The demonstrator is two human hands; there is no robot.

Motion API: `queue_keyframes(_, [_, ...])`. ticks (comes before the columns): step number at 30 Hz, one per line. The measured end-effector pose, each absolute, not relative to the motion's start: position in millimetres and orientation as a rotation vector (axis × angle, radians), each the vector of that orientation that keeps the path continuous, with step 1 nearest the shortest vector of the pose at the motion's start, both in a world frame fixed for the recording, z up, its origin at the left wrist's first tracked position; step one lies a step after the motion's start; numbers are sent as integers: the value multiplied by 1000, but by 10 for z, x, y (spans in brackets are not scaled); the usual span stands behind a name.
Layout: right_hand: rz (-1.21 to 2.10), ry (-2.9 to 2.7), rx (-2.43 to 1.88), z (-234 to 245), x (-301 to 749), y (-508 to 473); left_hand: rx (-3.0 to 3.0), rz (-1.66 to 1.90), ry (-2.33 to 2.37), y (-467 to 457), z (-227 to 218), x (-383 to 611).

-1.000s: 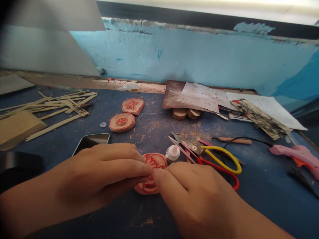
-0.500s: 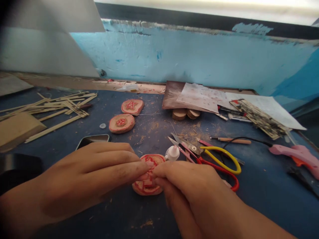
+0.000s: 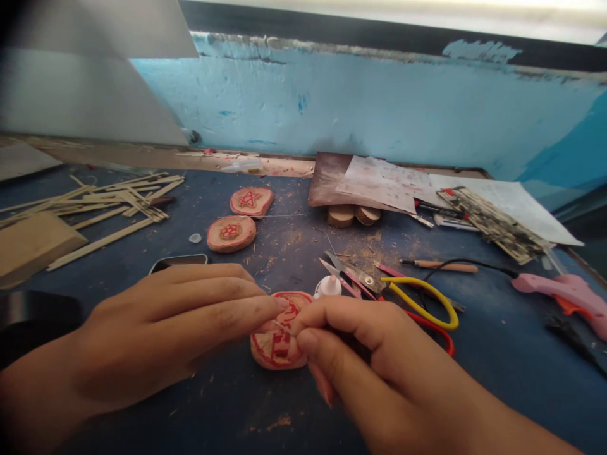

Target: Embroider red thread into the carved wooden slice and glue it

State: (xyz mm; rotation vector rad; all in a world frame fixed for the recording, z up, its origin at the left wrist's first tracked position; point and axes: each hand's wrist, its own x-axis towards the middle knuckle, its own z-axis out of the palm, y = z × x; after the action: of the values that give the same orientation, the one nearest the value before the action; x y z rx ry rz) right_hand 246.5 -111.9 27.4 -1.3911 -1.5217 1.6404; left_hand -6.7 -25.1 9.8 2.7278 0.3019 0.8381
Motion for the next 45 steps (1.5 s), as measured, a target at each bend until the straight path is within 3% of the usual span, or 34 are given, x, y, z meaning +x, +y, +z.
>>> queue_keyframes(4, [1680,-1479,-1407,257,2469,-1101,2430,798,439,-250,74,-35])
queue_keyframes(9, [1802,-1297,-1383,235,2445,-1121,1611,673,693,-390,99,146])
queue_keyframes(14, [1818,-1233,-1340,219,2406,-1125,976,591,645,-446,53,273])
queue_keyframes(29, [1766,-1226,-1274,197,2373,-1137,664,670,612,-515,39,385])
queue_keyframes(45, [2054,-1006,-1107,211,2345,-1088,743,753,611,-524,12,367])
